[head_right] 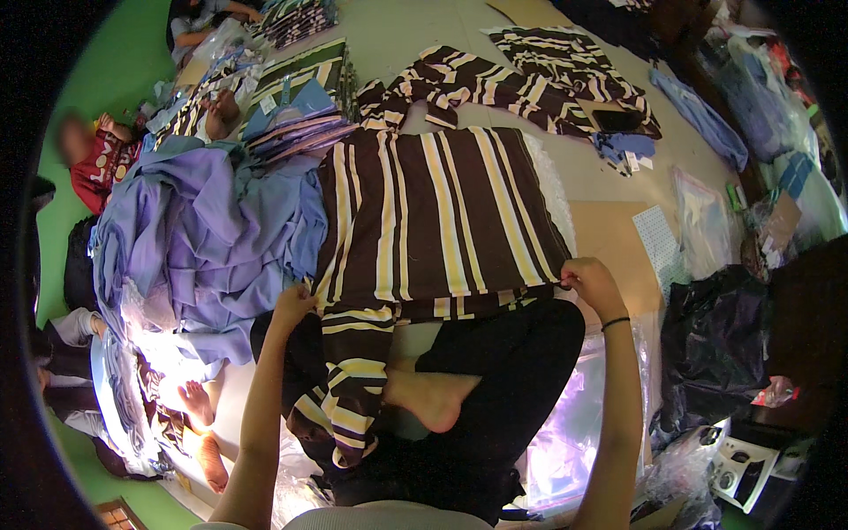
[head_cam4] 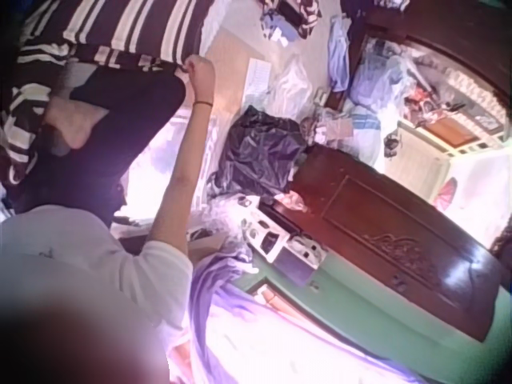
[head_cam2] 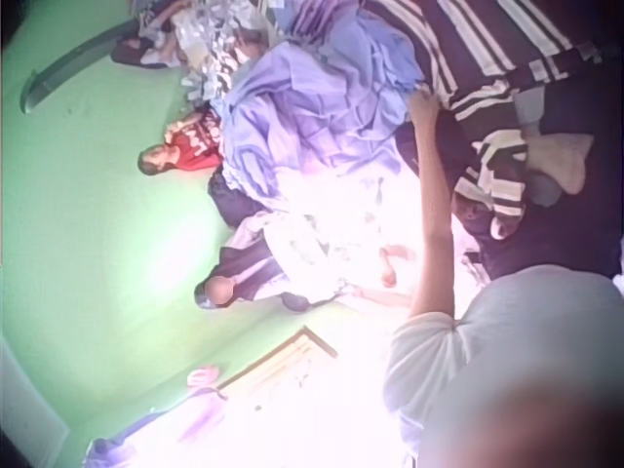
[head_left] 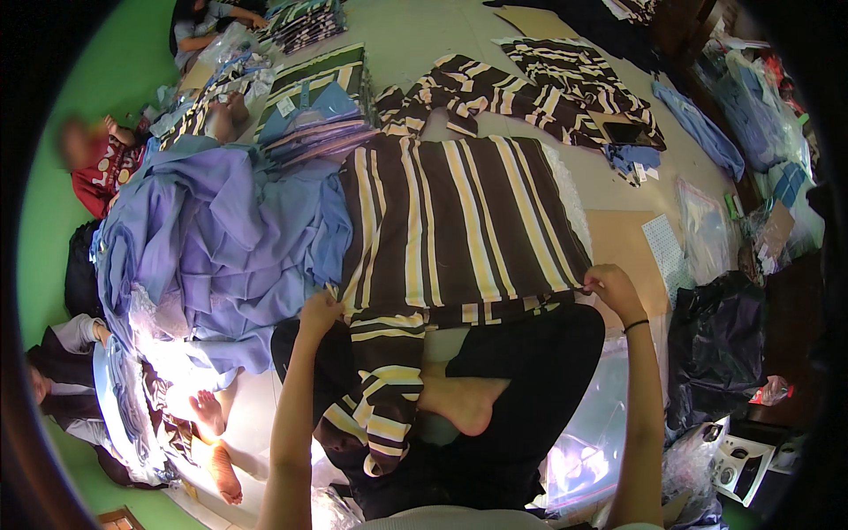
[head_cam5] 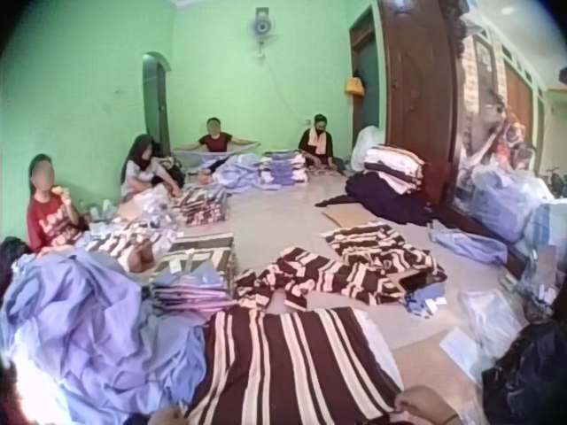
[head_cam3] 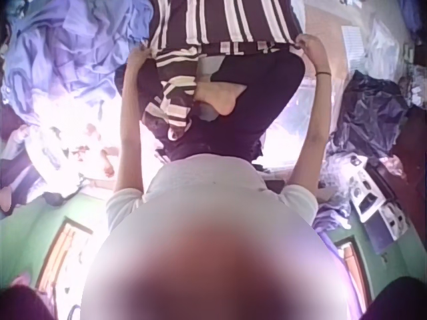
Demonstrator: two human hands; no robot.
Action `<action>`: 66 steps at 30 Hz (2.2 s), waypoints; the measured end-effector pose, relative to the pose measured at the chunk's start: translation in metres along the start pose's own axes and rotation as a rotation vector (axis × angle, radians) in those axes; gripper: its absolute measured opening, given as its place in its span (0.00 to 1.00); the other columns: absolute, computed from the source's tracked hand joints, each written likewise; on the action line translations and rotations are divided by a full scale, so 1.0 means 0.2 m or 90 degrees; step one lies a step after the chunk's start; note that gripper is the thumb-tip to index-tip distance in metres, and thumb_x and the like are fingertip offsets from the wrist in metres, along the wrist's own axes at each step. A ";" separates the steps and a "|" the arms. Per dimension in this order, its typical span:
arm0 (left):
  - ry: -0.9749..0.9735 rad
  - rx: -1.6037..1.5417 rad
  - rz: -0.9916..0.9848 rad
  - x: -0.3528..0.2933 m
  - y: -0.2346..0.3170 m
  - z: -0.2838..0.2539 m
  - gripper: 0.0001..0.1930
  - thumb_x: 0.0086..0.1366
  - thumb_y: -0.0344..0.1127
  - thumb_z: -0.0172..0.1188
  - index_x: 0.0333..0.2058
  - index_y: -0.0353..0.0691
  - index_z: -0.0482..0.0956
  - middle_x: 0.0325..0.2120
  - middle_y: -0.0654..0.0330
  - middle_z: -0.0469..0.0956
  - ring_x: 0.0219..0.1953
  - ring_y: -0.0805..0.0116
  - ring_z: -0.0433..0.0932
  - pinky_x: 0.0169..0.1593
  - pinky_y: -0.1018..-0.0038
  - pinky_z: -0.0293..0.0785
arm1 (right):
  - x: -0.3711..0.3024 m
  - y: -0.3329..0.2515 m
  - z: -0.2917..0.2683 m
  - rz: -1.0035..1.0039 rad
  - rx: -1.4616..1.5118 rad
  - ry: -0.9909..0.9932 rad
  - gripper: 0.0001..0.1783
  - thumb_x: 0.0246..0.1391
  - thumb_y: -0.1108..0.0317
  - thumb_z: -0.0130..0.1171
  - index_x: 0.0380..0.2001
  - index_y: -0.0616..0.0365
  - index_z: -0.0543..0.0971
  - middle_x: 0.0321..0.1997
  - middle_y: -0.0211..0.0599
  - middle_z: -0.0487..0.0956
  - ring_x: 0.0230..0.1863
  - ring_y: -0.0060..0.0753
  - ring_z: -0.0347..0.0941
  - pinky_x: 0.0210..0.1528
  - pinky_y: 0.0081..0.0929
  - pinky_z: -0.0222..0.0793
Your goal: The person folds a striped garment and a blue garment, places each into a clear plastic bag, and stacks the sealed packages on the floor. The person repeats this process for multiple garments.
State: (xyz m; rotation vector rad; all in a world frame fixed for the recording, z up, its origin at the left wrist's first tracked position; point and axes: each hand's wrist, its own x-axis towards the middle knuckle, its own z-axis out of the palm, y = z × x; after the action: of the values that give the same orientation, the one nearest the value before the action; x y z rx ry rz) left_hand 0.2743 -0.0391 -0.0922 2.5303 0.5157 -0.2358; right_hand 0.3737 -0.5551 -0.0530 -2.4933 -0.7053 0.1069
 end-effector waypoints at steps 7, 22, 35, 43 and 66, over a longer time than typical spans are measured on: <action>-0.032 -0.028 -0.099 -0.04 0.08 0.14 0.20 0.42 0.42 0.62 0.28 0.29 0.72 0.28 0.42 0.74 0.34 0.47 0.73 0.36 0.62 0.67 | -0.04 0.06 0.17 0.146 0.072 -0.067 0.05 0.33 0.77 0.56 0.20 0.59 0.73 0.20 0.38 0.74 0.25 0.34 0.72 0.28 0.28 0.65; 0.181 -0.235 -0.032 0.24 -0.09 0.08 0.22 0.50 0.42 0.59 0.38 0.28 0.69 0.32 0.47 0.74 0.37 0.54 0.74 0.40 0.66 0.67 | -0.02 0.08 0.17 0.237 -0.107 -0.038 0.17 0.33 0.69 0.63 0.28 0.62 0.69 0.19 0.41 0.72 0.23 0.41 0.71 0.26 0.31 0.65; 0.020 -0.260 -0.084 0.33 -0.16 -0.07 0.17 0.49 0.38 0.57 0.36 0.32 0.73 0.27 0.56 0.74 0.32 0.67 0.72 0.37 0.75 0.67 | 0.21 -0.05 0.13 0.358 -0.237 -0.003 0.15 0.33 0.71 0.61 0.27 0.62 0.69 0.35 0.45 0.71 0.39 0.48 0.68 0.39 0.37 0.64; 0.075 -0.491 -0.115 0.59 -0.06 0.03 0.16 0.50 0.34 0.57 0.37 0.32 0.72 0.23 0.61 0.72 0.26 0.77 0.68 0.31 0.80 0.64 | 1.21 -0.87 0.77 -0.091 0.296 0.029 0.10 0.45 0.71 0.51 0.34 0.60 0.71 0.32 0.44 0.73 0.33 0.42 0.71 0.34 0.29 0.66; 0.327 -0.513 -0.142 0.51 0.10 0.05 0.08 0.55 0.32 0.56 0.28 0.33 0.70 0.11 0.71 0.53 0.16 0.82 0.50 0.20 0.81 0.46 | 1.77 -1.16 1.29 0.384 0.961 0.003 0.10 0.50 0.64 0.53 0.32 0.58 0.72 0.24 0.26 0.72 0.22 0.18 0.67 0.25 0.16 0.64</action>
State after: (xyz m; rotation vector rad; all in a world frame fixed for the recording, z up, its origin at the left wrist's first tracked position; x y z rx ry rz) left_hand 0.3756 -0.0286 -0.1189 1.7193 0.8775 0.4735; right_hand 0.5138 -0.0857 -0.1277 -1.1245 0.2078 0.5902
